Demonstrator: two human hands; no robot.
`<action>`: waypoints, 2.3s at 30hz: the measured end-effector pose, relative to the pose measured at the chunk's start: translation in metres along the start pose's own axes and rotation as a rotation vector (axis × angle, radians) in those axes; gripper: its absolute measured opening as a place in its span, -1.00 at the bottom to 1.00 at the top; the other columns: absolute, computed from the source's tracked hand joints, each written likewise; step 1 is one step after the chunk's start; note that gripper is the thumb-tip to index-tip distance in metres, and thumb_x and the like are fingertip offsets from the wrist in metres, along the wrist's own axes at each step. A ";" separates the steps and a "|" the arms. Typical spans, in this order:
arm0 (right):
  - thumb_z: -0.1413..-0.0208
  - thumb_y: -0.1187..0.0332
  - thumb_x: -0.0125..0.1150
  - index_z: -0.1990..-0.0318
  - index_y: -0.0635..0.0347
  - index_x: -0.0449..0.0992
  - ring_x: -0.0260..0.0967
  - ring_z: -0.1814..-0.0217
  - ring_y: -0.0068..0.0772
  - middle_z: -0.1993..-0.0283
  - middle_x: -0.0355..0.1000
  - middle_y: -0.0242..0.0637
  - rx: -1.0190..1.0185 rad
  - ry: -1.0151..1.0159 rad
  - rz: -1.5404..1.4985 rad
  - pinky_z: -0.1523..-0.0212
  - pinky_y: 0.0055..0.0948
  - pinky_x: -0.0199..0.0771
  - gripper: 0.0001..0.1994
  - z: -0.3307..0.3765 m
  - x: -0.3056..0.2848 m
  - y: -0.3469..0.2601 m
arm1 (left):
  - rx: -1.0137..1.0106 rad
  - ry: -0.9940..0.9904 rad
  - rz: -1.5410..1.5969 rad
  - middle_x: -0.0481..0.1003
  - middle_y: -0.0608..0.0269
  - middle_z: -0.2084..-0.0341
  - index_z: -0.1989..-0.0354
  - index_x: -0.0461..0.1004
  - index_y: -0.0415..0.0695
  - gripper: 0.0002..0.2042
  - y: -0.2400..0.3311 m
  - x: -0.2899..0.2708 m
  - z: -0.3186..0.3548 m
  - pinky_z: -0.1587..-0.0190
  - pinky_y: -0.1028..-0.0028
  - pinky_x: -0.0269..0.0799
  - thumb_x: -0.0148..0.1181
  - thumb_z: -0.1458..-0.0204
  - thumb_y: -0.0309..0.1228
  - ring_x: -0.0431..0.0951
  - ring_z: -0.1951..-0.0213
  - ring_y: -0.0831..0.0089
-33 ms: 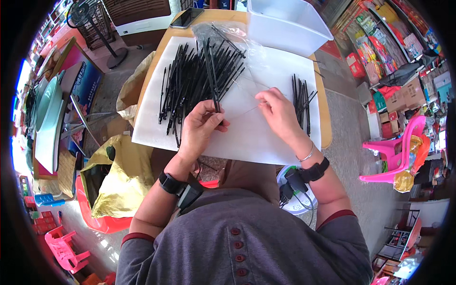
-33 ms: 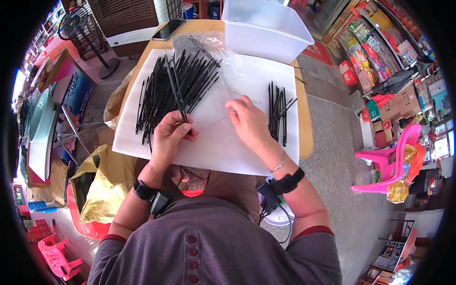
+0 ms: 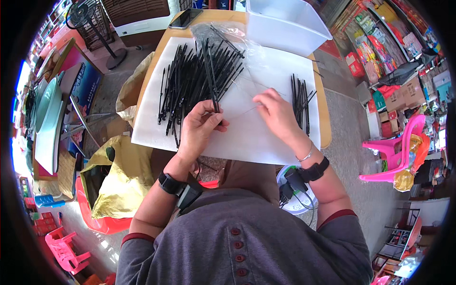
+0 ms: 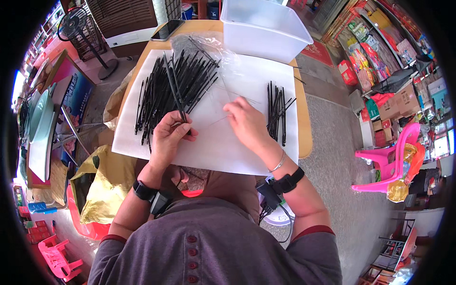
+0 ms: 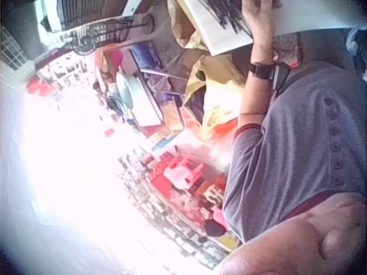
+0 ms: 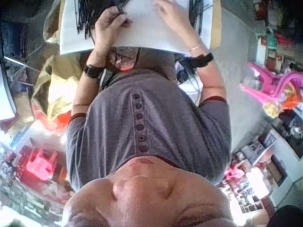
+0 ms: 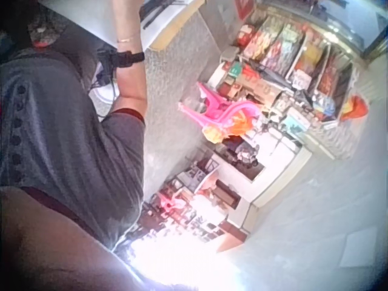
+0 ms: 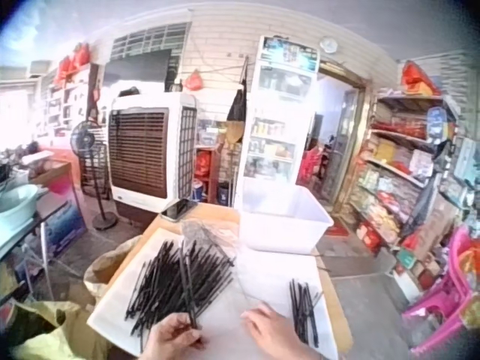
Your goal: The recorder is sorting and organizing black plastic cable ties from a bag onto a table.
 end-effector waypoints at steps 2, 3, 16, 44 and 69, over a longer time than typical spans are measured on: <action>0.00 0.50 0.13 0.32 0.16 0.47 0.43 0.23 -0.21 0.25 0.37 -0.28 -0.068 -0.045 0.117 0.27 -0.29 0.46 -0.93 0.000 0.001 0.000 | 0.004 -0.005 0.007 0.44 0.27 0.36 0.13 0.35 -0.27 -0.85 0.000 0.000 0.000 0.30 0.52 0.53 0.05 -0.13 -0.59 0.54 0.33 0.50; -0.01 0.51 0.12 0.32 0.18 0.47 0.42 0.22 -0.19 0.24 0.37 -0.27 -0.113 -0.103 0.161 0.26 -0.30 0.44 -0.92 -0.004 0.003 0.001 | -0.005 -0.003 -0.003 0.43 0.27 0.36 0.13 0.35 -0.27 -0.85 -0.001 0.000 -0.001 0.30 0.53 0.53 0.05 -0.13 -0.60 0.54 0.33 0.50; -0.04 0.51 0.02 0.27 0.28 0.50 0.42 0.40 -0.45 0.37 0.47 -0.30 0.092 -0.486 -0.476 0.33 -0.47 0.42 -0.86 0.000 -0.043 -0.017 | -0.027 0.029 -0.054 0.48 0.25 0.41 0.20 0.38 -0.26 -0.90 0.003 0.000 0.003 0.34 0.53 0.52 0.05 -0.13 -0.56 0.54 0.39 0.49; -0.14 0.48 0.10 0.19 0.30 0.46 0.42 0.40 -0.59 0.38 0.46 -0.33 0.485 -0.057 -0.723 0.39 -0.59 0.47 -0.88 -0.005 0.010 0.015 | -0.008 -0.071 -0.029 0.48 0.23 0.33 0.12 0.36 -0.26 -0.83 -0.001 0.000 0.000 0.24 0.50 0.54 0.07 -0.10 -0.61 0.56 0.31 0.46; -0.14 0.43 0.10 0.23 0.30 0.46 0.41 0.46 -0.56 0.43 0.44 -0.34 0.576 -0.280 -0.717 0.41 -0.56 0.48 -0.87 0.006 0.004 0.016 | -0.033 -0.064 -0.046 0.47 0.22 0.35 0.12 0.37 -0.30 -0.82 0.002 0.003 0.002 0.26 0.52 0.54 0.06 -0.09 -0.66 0.56 0.32 0.47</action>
Point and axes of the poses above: each hand's wrist, its own z-axis away from the middle knuckle, its own x-axis out of the palm, y = z × x, the point moved 4 cm from there along -z, towards the middle knuckle
